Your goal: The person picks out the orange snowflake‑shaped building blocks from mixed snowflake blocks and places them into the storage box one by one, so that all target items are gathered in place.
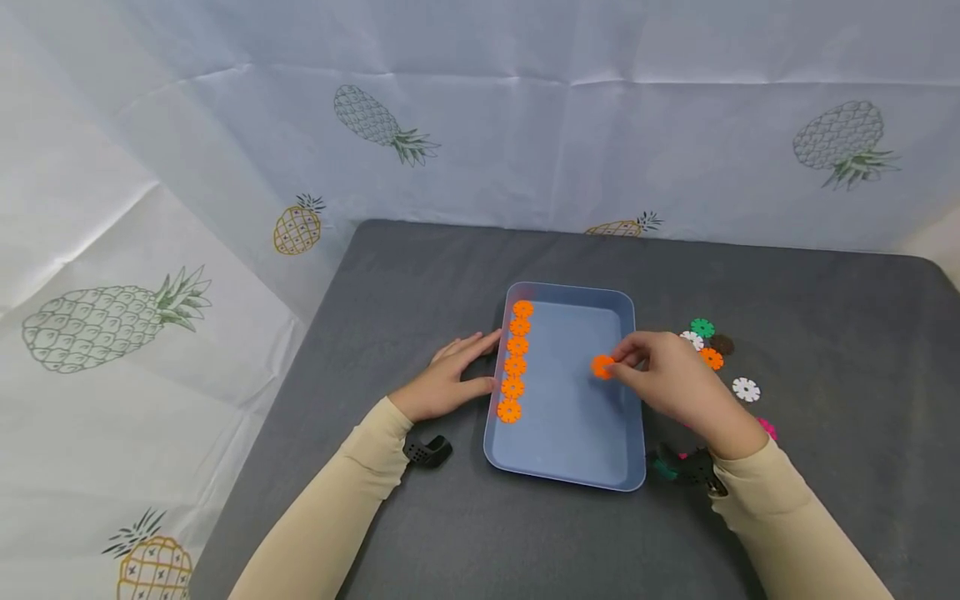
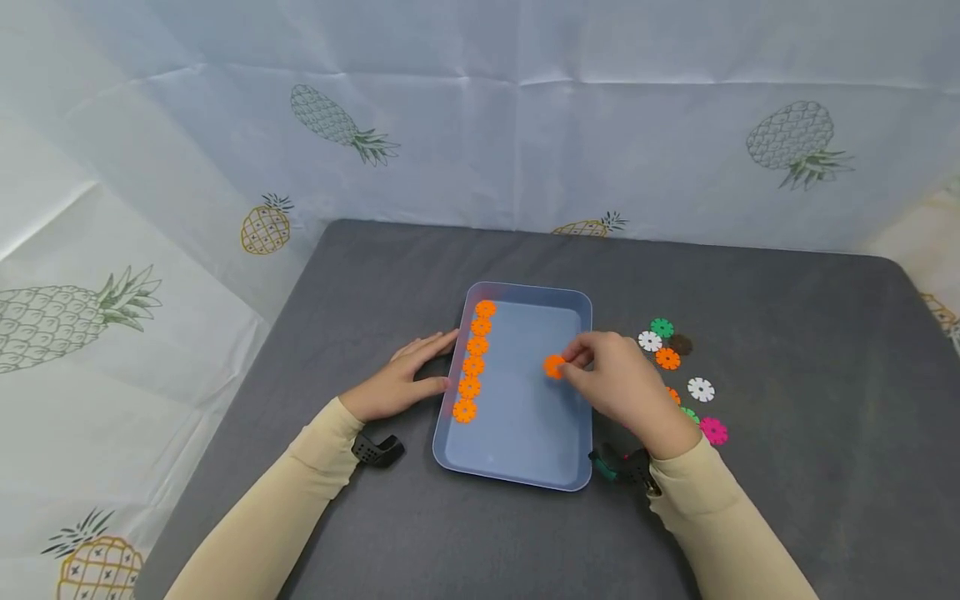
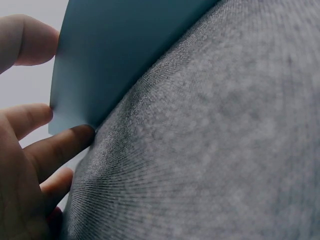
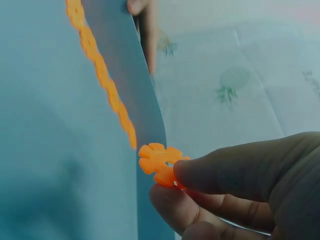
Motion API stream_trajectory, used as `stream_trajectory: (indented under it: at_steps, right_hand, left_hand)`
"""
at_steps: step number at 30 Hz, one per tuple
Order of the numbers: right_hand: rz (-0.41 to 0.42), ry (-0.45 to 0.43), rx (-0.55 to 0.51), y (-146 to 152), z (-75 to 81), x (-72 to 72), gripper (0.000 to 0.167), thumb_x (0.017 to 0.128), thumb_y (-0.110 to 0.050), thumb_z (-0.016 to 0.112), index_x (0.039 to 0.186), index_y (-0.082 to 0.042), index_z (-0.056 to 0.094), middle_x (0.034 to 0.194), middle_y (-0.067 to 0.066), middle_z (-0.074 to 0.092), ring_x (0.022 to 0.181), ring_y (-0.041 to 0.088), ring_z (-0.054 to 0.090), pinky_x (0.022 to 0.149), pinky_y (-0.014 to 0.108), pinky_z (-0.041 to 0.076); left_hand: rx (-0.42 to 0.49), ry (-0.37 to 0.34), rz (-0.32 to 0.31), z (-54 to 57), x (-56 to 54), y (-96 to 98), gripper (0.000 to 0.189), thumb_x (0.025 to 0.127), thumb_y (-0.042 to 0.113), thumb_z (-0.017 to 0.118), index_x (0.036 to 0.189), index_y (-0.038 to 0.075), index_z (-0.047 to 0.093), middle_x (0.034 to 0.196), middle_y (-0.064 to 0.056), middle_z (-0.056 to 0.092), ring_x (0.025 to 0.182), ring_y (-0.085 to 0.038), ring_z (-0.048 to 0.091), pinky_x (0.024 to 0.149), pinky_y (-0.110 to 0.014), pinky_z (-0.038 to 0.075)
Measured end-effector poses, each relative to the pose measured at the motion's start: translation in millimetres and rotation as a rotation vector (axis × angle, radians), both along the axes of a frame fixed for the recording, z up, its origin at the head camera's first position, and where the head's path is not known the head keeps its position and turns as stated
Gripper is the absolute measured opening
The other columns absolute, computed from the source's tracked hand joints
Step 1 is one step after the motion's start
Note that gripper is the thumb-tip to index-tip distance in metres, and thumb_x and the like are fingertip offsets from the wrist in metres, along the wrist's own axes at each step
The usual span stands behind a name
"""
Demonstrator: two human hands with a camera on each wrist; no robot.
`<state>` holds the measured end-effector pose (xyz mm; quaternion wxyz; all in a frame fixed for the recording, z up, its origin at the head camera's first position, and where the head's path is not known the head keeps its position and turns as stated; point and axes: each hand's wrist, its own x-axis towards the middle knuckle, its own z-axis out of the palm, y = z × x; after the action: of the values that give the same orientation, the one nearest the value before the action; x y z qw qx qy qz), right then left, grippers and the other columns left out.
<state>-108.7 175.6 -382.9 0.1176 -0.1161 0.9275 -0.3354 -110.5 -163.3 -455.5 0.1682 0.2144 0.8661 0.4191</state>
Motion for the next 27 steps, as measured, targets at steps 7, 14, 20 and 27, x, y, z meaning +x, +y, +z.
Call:
stream_trajectory:
  at_steps: [7, 14, 20, 27]
  right_hand:
    - [0.052, -0.029, -0.003, -24, -5.8, 3.3, 0.006, 0.094, -0.013, 0.076, 0.096, -0.007, 0.076, 0.082, 0.0, 0.07, 0.069, 0.016, 0.058, 0.058, 0.033, 0.05]
    - [0.123, -0.036, -0.001, -41, -14.5, 7.0, 0.007, 0.094, -0.014, 0.078, 0.088, -0.011, 0.076, 0.078, -0.004, 0.069, 0.067, 0.014, 0.056, 0.058, 0.031, 0.049]
    - [0.2, -0.045, -0.009, -58, -18.7, 9.1, 0.012, 0.093, -0.015, 0.08, 0.083, -0.014, 0.073, 0.076, -0.006, 0.067, 0.065, 0.013, 0.054, 0.056, 0.03, 0.047]
    - [0.267, -0.055, -0.041, -71, -22.4, 11.0, 0.014, 0.091, -0.011, 0.08, 0.08, -0.015, 0.072, 0.072, -0.008, 0.065, 0.062, 0.011, 0.054, 0.056, 0.027, 0.046]
  left_hand:
    - [0.002, 0.008, 0.001, -0.2, 0.5, -0.5, 0.075, 0.104, 0.034, 0.063, 0.169, 0.023, 0.027, 0.168, -0.003, 0.04, 0.162, -0.026, 0.016, 0.131, -0.052, 0.002]
    - [-0.004, -0.005, 0.001, 0.4, 0.4, -1.2, 0.076, 0.103, 0.035, 0.062, 0.169, 0.024, 0.026, 0.168, -0.002, 0.04, 0.163, -0.025, 0.014, 0.131, -0.052, 0.001]
    - [-0.011, -0.005, 0.008, 1.1, -0.3, -1.8, 0.076, 0.103, 0.035, 0.063, 0.169, 0.024, 0.026, 0.168, -0.002, 0.038, 0.163, -0.026, 0.013, 0.131, -0.053, 0.001]
    - [-0.019, -0.01, 0.014, 1.6, -0.3, -0.5, 0.076, 0.103, 0.036, 0.063, 0.169, 0.027, 0.026, 0.167, -0.001, 0.04, 0.162, -0.027, 0.014, 0.131, -0.053, 0.002]
